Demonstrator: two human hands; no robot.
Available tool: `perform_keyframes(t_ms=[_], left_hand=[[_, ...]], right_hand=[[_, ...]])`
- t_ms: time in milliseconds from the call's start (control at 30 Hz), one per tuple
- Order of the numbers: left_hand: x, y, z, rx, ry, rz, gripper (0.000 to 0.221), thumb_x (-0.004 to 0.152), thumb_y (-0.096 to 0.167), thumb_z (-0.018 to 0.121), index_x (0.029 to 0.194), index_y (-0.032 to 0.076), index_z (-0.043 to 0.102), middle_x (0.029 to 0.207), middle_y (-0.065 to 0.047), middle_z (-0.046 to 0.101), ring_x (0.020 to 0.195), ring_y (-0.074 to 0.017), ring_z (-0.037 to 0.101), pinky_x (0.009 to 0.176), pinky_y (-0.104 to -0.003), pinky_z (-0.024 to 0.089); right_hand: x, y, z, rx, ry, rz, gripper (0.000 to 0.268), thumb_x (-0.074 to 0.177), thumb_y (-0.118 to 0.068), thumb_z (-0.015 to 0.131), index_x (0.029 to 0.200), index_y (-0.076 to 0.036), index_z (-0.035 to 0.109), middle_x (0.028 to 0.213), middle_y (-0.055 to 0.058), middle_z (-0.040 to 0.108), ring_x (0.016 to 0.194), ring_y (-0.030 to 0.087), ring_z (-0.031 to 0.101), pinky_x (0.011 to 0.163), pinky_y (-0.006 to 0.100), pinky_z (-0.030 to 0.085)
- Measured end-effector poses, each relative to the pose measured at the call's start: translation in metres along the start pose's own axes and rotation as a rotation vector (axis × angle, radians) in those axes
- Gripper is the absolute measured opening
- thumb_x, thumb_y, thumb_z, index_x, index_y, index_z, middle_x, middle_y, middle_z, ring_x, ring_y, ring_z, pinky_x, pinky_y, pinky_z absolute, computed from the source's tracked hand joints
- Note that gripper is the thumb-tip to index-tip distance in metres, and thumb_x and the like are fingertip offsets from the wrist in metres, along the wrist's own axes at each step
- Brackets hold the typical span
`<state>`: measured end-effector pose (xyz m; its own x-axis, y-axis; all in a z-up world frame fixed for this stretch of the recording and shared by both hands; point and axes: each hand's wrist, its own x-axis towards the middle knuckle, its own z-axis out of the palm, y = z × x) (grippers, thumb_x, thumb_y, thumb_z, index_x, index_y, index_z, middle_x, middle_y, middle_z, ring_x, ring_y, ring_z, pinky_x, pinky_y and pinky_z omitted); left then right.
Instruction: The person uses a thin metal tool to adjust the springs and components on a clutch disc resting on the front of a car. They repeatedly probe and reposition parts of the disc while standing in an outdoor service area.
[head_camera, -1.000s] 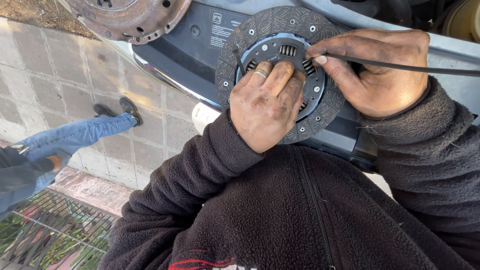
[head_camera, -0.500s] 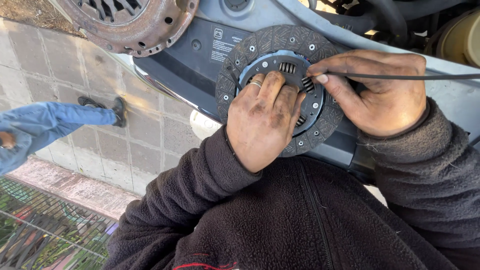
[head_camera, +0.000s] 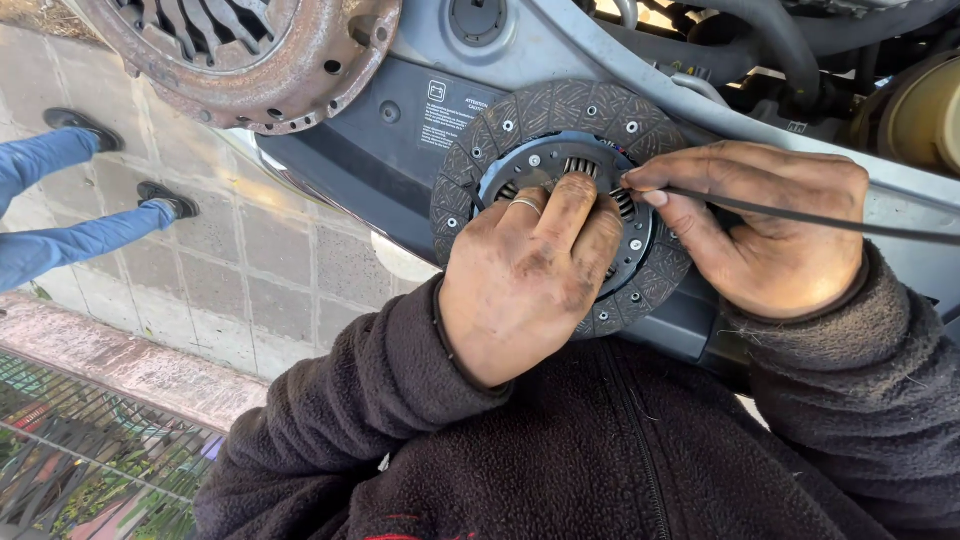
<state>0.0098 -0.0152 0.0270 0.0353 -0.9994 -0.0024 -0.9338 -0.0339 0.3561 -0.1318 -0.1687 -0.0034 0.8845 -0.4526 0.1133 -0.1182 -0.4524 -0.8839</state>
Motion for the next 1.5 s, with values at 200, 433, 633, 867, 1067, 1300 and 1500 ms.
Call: perform_keyframes(t_ms=[200, 433, 633, 867, 1067, 1300, 1500], left_hand=[[0.001, -0.004, -0.002, -0.007, -0.039, 0.039, 0.033, 0.088, 0.016, 0.064, 0.116, -0.001, 0.066, 0.114, -0.012, 0.059, 0.094, -0.0243, 0.064, 0.074, -0.035, 0.056], [0.010, -0.005, 0.002, 0.065, -0.063, 0.080, 0.031, 0.089, 0.015, 0.063, 0.116, -0.001, 0.067, 0.115, -0.012, 0.062, 0.087, -0.0222, 0.066, 0.069, -0.034, 0.056], [0.016, -0.004, 0.001, 0.160, -0.094, 0.122, 0.030, 0.090, 0.015, 0.063, 0.115, -0.001, 0.068, 0.114, -0.011, 0.063, 0.079, -0.0195, 0.067, 0.062, -0.032, 0.056], [0.021, -0.014, -0.002, 0.174, -0.121, 0.192, 0.027, 0.092, 0.013, 0.061, 0.114, 0.001, 0.068, 0.110, -0.010, 0.063, 0.078, -0.0202, 0.069, 0.060, -0.033, 0.056], [0.024, -0.025, -0.006, 0.038, -0.105, 0.207, 0.021, 0.095, 0.007, 0.059, 0.113, 0.004, 0.068, 0.103, -0.009, 0.061, 0.083, -0.0252, 0.070, 0.067, -0.037, 0.056], [0.026, -0.026, -0.006, -0.027, -0.093, 0.186, 0.020, 0.093, 0.003, 0.060, 0.110, 0.006, 0.069, 0.100, -0.008, 0.061, 0.085, -0.0282, 0.070, 0.070, -0.039, 0.056], [0.026, -0.024, -0.002, 0.036, -0.101, 0.228, 0.015, 0.095, 0.008, 0.060, 0.107, 0.004, 0.068, 0.101, -0.008, 0.061, 0.086, -0.0250, 0.070, 0.067, -0.037, 0.056]], right_hand=[[-0.002, -0.001, 0.000, -0.025, -0.013, -0.004, 0.019, 0.085, 0.010, 0.072, 0.103, 0.004, 0.074, 0.100, 0.018, 0.074, 0.093, 0.029, 0.075, 0.083, 0.035, 0.060], [-0.002, 0.002, 0.002, -0.053, 0.004, 0.023, 0.017, 0.087, 0.008, 0.073, 0.104, 0.005, 0.074, 0.098, 0.018, 0.074, 0.088, 0.028, 0.075, 0.077, 0.034, 0.059], [-0.007, 0.010, 0.004, -0.069, 0.046, -0.041, 0.009, 0.097, 0.003, 0.074, 0.106, 0.004, 0.075, 0.103, 0.017, 0.075, 0.088, 0.025, 0.075, 0.077, 0.031, 0.059], [-0.013, 0.024, 0.006, -0.072, 0.064, -0.140, 0.008, 0.101, -0.004, 0.074, 0.107, 0.002, 0.076, 0.106, 0.014, 0.076, 0.089, 0.025, 0.075, 0.080, 0.031, 0.059], [-0.015, 0.025, 0.008, -0.064, 0.099, -0.190, 0.011, 0.100, -0.004, 0.075, 0.110, 0.002, 0.075, 0.105, 0.014, 0.076, 0.091, 0.027, 0.075, 0.081, 0.034, 0.059], [-0.016, 0.031, 0.010, -0.018, 0.097, -0.198, 0.012, 0.100, -0.004, 0.073, 0.112, 0.001, 0.074, 0.109, 0.013, 0.076, 0.094, 0.026, 0.075, 0.083, 0.033, 0.060], [-0.018, 0.036, 0.011, -0.003, 0.103, -0.198, 0.012, 0.102, -0.003, 0.073, 0.113, 0.001, 0.074, 0.111, 0.014, 0.076, 0.097, 0.025, 0.075, 0.085, 0.033, 0.061]])
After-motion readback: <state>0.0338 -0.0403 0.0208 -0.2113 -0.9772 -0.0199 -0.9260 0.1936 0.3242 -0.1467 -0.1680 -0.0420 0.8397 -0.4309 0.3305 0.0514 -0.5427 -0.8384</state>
